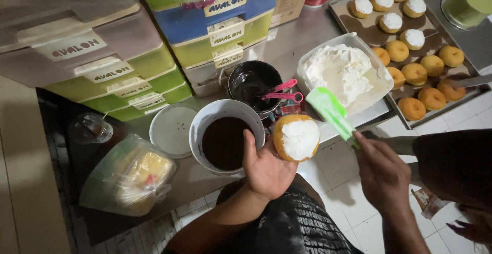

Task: Frosting plain donuts with white icing using a spatula and arranging them on a baking tray.

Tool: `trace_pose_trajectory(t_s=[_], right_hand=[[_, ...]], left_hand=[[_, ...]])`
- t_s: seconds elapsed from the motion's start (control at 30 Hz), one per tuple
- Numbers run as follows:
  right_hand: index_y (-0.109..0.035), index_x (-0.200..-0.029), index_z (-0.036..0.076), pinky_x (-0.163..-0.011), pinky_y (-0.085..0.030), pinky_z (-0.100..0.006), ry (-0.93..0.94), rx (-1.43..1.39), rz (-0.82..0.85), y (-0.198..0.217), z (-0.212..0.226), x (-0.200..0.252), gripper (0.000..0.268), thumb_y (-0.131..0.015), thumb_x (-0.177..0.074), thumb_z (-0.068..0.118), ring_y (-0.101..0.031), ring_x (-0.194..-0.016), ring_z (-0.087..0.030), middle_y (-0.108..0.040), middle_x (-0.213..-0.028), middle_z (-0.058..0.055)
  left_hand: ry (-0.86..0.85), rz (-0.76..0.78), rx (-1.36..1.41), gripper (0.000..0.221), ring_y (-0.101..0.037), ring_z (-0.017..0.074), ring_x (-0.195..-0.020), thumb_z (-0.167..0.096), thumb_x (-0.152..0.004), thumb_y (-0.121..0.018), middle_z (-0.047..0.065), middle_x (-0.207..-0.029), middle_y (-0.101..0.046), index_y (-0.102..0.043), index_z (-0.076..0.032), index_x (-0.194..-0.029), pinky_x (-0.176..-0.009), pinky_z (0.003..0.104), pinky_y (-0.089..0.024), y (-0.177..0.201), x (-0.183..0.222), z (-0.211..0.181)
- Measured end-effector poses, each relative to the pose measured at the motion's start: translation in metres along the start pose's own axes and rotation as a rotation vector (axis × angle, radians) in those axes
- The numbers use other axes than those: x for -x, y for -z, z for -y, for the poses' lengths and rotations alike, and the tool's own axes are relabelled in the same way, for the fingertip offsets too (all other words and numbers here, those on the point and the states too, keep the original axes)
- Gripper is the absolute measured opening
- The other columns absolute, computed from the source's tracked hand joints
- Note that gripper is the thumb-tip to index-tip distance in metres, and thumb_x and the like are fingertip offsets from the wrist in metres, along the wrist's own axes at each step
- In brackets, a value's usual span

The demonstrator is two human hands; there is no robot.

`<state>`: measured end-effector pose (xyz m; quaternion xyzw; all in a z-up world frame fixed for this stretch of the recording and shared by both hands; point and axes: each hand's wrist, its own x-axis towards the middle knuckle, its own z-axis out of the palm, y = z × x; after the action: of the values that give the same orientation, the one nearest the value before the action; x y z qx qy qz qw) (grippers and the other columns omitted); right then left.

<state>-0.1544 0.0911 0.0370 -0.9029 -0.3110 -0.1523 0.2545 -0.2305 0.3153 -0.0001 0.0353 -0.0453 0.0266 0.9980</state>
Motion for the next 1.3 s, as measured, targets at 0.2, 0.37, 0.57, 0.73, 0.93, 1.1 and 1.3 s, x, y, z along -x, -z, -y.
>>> trace_pose_trajectory(t_s=[0.2,0.37,0.57,0.73,0.93,1.1,1.3], right_hand=[[-0.068,-0.137,0.031,-0.059,-0.053,-0.041,-0.019,0.105,0.144,-0.009,-0.004,0.017,0.040,-0.069,-0.098,0.021,-0.071,-0.084,-0.027,-0.074,-0.116,-0.010],[-0.068,-0.134,0.014,-0.075,-0.053,-0.030,0.170,-0.111,0.037,0.017,0.000,-0.005,0.036,-0.070,-0.099,0.003,-0.068,-0.084,-0.020,-0.074,-0.113,-0.011],[-0.069,-0.134,0.009,-0.067,-0.055,-0.031,0.182,-0.098,0.074,0.022,-0.030,0.006,0.034,-0.069,-0.101,0.001,-0.070,-0.084,-0.021,-0.073,-0.116,-0.014],[-0.068,-0.129,0.013,-0.072,-0.058,-0.030,0.274,-0.195,0.116,0.019,-0.027,0.009,0.037,-0.071,-0.095,0.002,-0.072,-0.092,-0.025,-0.073,-0.119,-0.015],[-0.068,-0.135,0.008,-0.093,-0.054,-0.033,0.035,-0.123,0.086,0.029,-0.051,0.009,0.035,-0.063,-0.101,0.005,-0.071,-0.111,-0.025,-0.071,-0.127,-0.013],[-0.070,-0.120,0.005,-0.071,-0.047,-0.034,0.389,-0.213,-0.042,0.034,-0.029,-0.002,0.026,-0.069,-0.097,-0.006,-0.062,-0.079,-0.026,-0.071,-0.113,-0.018],[-0.069,-0.128,0.002,-0.084,-0.056,-0.035,0.161,-0.161,-0.083,0.036,-0.117,0.017,0.028,-0.068,-0.101,-0.005,-0.069,-0.098,-0.028,-0.072,-0.120,-0.019]], left_hand=[[0.010,0.056,-0.005,0.087,-0.028,0.0285,-0.156,-0.080,-0.099,-0.025,0.009,-0.169,-0.033,-0.039,-0.019,-0.160,-0.127,0.053,-0.022,0.004,0.001,0.000],[0.108,0.008,0.063,0.085,-0.037,0.0309,-0.151,-0.077,-0.101,-0.031,0.014,-0.162,-0.042,-0.046,-0.013,-0.156,-0.123,0.049,-0.031,0.014,0.001,-0.010],[0.420,-0.107,0.113,0.099,-0.035,0.0355,-0.151,-0.079,-0.095,-0.038,0.019,-0.163,-0.039,-0.039,-0.004,-0.159,-0.122,0.052,-0.031,0.003,0.003,-0.033],[0.427,-0.052,0.125,0.095,-0.036,0.0344,-0.151,-0.079,-0.097,-0.036,0.017,-0.162,-0.040,-0.039,-0.007,-0.160,-0.126,0.050,-0.028,0.000,0.002,-0.030],[0.326,-0.096,0.084,0.105,-0.031,0.0355,-0.152,-0.079,-0.090,-0.037,0.022,-0.164,-0.034,-0.033,0.000,-0.159,-0.127,0.049,-0.022,-0.016,-0.017,-0.009],[0.178,-0.136,0.143,0.105,-0.027,0.0428,-0.154,-0.082,-0.093,-0.029,0.024,-0.165,-0.032,-0.034,-0.001,-0.159,-0.124,0.060,-0.021,-0.042,-0.039,0.018],[0.082,-0.032,0.374,0.103,-0.026,0.0362,-0.155,-0.081,-0.095,-0.041,0.023,-0.168,-0.027,-0.031,-0.003,-0.162,-0.128,0.051,-0.020,-0.039,-0.047,0.049]])
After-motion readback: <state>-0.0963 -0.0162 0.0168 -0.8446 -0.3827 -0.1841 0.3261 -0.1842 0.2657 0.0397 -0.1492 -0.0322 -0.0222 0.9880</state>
